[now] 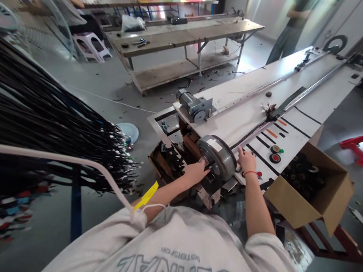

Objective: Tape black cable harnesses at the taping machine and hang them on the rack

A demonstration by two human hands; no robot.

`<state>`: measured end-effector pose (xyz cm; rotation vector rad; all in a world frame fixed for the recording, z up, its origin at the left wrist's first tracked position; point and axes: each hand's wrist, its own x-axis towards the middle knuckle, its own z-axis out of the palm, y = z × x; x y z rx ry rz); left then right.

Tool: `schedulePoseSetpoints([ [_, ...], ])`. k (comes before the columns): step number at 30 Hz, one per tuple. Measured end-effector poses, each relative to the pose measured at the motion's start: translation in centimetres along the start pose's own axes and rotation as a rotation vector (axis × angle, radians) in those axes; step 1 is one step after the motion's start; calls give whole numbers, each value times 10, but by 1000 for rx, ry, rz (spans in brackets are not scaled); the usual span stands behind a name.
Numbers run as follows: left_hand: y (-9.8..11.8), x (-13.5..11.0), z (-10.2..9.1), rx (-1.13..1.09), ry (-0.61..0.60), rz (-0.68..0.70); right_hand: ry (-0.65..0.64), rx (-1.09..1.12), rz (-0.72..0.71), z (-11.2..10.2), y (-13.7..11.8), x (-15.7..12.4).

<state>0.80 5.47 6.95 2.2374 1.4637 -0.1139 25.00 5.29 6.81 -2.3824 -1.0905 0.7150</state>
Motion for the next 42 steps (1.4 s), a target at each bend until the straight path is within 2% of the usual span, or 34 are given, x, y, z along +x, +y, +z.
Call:
schedulePoseSetpoints([
  [3, -22, 19, -20, -2, 47, 44, 127, -121, 171, 8, 22, -10],
  [6, -47, 34, -39, -7, 159, -5, 76, 88, 185, 8, 55, -29],
  [8, -56, 40, -45, -50, 125, 6, -6, 317, 122, 3, 70, -51],
  [10, -58, 42, -47, -100, 65, 19, -121, 576, -43, -2, 73, -82],
  [11, -58, 42, -48, -118, 44, 18, -230, 716, -145, -3, 69, -100],
  [12, -57, 41, -49, -130, 31, 17, -395, 859, -233, -3, 62, -117],
  [13, -55, 40, -50, -135, 24, 17, -622, 971, -281, 0, 51, -133],
  [15, -52, 38, -54, -134, 3, 22, -1126, 1055, -250, 12, 22, -152],
  [16, -50, 37, -56, -132, -11, 29, -1323, 1057, -202, 22, 5, -155],
  [17, -47, 35, -57, -124, -18, 36, -1447, 1052, -150, 34, -11, -153],
  [18, -45, 34, -58, -101, -11, 40, -1491, 1049, -100, 46, -26, -147],
  [19, -43, 33, -58, -61, 18, 35, -1452, 1056, -51, 58, -39, -140],
  [22, -41, 34, -56, 123, 187, -36, -1164, 1016, 77, 82, -52, -123],
  [24, -48, 37, -56, 194, 245, -124, -1092, 930, 60, 78, -38, -125],
  [25, -53, 38, -56, 180, 217, -146, -1125, 891, 22, 69, -26, -129],
  [26, -59, 39, -55, 119, 136, -136, -1168, 865, -22, 57, -10, -135],
  [28, -70, 37, -49, -171, -130, -40, -1161, 873, -65, 28, 23, -142],
  [30, -73, 31, -34, -644, -436, 73, -938, 889, -22, 1, 54, -137],
  [31, -70, 26, -24, -901, -535, 95, -784, 850, 30, -8, 67, -130],
  [32, -64, 21, -13, -1144, -563, 91, -631, 762, 84, -14, 77, -120],
  [33, -57, 15, -2, -1352, -520, 78, -489, 621, 131, -16, 85, -109],
  [35, -40, 3, 17, -1643, -327, 72, -249, 242, 177, -12, 96, -86],
  [37, -27, -6, 26, -1807, -166, 69, -109, -84, 147, -1, 99, -67],
  [38, -23, -7, 28, -1856, -160, 52, -78, -182, 115, 4, 99, -60],
  [40, -18, -6, 25, -1877, -275, -25, -26, -243, 29, 11, 97, -45],
  [42, -14, 1, 19, -1738, -471, -54, 91, -226, -59, 6, 97, -26],
])
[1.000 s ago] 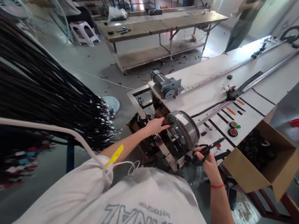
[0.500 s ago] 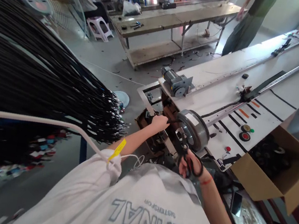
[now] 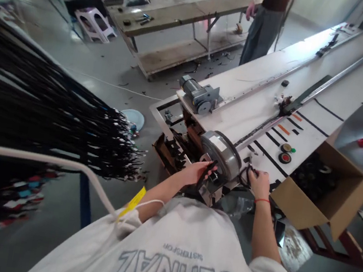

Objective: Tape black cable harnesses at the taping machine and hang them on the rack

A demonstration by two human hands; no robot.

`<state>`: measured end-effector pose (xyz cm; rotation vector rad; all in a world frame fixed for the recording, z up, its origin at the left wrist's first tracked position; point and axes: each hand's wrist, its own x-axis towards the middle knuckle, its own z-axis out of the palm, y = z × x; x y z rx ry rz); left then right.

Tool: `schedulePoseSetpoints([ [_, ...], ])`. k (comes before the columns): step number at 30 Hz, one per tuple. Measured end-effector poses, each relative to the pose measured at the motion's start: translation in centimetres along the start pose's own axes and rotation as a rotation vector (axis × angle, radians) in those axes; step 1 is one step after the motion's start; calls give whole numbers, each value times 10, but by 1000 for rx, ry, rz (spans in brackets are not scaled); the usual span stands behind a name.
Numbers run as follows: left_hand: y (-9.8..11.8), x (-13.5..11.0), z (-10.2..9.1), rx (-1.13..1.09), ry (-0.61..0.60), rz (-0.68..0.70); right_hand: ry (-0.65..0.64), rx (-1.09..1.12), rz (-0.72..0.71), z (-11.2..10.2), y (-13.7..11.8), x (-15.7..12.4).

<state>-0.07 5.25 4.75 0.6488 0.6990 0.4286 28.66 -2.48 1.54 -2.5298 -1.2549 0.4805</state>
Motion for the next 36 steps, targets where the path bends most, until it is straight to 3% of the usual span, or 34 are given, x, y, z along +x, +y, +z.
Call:
schedulePoseSetpoints([
  [3, 8, 10, 9, 535, -106, -91, 235, -22, 17, -23, 15, 47],
  [5, 8, 12, 17, 1008, -5, -27, 296, -69, 97, -45, 29, 84],
  [7, 4, 11, 24, 1354, 163, 36, 258, -112, 168, -64, 43, 117],
  [9, -1, 9, 27, 1487, 245, 93, 145, -155, 211, -75, 53, 141],
  [12, -5, 6, 23, 1431, 254, 242, 10, -211, 242, -79, 60, 157],
  [15, -7, 1, 17, 1297, 329, 313, -22, -226, 244, -77, 61, 157],
  [22, -10, -21, 15, 1226, 420, 176, -53, -209, 264, -82, 56, 152],
  [26, -16, -37, 2, 1230, 435, 124, -61, -205, 259, -83, 55, 153],
  [28, -19, -46, -10, 1169, 379, -22, -60, -197, 260, -82, 57, 153],
  [32, -24, -61, -35, 1054, 82, -379, -55, -170, 260, -79, 60, 154],
  [34, -27, -67, -41, 1077, 25, -346, -51, -164, 258, -78, 61, 154],
  [36, -29, -70, -40, 1081, 86, -217, -46, -156, 254, -78, 62, 155],
])
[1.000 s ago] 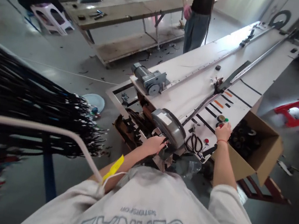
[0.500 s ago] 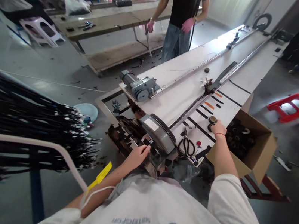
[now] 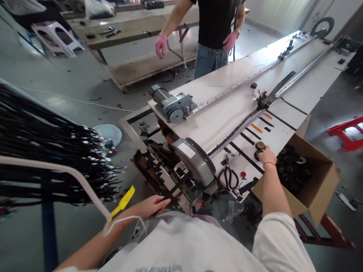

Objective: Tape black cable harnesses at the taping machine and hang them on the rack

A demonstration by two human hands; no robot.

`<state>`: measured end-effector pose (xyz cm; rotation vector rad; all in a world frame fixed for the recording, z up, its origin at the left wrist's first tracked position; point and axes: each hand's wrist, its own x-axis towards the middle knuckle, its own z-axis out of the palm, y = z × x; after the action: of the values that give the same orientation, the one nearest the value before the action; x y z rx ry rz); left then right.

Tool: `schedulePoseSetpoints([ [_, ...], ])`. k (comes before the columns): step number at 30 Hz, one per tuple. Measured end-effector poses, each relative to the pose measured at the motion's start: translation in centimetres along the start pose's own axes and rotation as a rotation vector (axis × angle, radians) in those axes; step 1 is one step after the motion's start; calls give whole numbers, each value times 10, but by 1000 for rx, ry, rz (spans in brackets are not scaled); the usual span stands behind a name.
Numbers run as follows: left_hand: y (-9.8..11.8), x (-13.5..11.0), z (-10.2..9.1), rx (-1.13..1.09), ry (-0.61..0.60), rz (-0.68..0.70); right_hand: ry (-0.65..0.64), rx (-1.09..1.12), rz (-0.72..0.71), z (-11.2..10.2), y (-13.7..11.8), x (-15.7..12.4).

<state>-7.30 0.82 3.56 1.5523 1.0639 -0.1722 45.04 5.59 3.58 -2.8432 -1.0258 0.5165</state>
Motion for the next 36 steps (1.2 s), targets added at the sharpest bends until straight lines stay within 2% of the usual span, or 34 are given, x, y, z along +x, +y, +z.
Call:
schedulePoseSetpoints([
  [4, 9, 0, 9, -94, 197, 113, 4, 8, 8, 1, 0, -2],
  [11, 17, 16, 17, -233, 330, 162, 3, 77, 16, -7, -5, -7],
  [14, 14, 26, 20, -249, 324, 203, 146, 261, -31, -14, -16, -24],
  [17, 11, 33, 24, -248, 304, 216, 341, 513, -193, -8, -29, -80],
  [19, 10, 34, 22, -231, 324, 230, 352, 659, -334, 8, -38, -141],
  [22, 15, 30, 9, -156, 434, 246, 122, 826, -645, 43, -58, -240],
  [24, 19, 27, -4, -110, 484, 265, -79, 837, -907, 68, -78, -287],
  [25, 21, 26, -11, -96, 484, 277, -115, 806, -985, 79, -90, -300],
  [27, 23, 25, -20, -89, 442, 298, -86, 703, -1005, 99, -118, -306],
  [29, 23, 26, -25, -114, 403, 310, -20, 593, -889, 115, -145, -294],
  [31, 20, 28, -24, -151, 382, 329, -24, 522, -787, 126, -164, -277],
  [36, 13, 33, -20, -167, 374, 380, -24, 559, -779, 134, -170, -259],
])
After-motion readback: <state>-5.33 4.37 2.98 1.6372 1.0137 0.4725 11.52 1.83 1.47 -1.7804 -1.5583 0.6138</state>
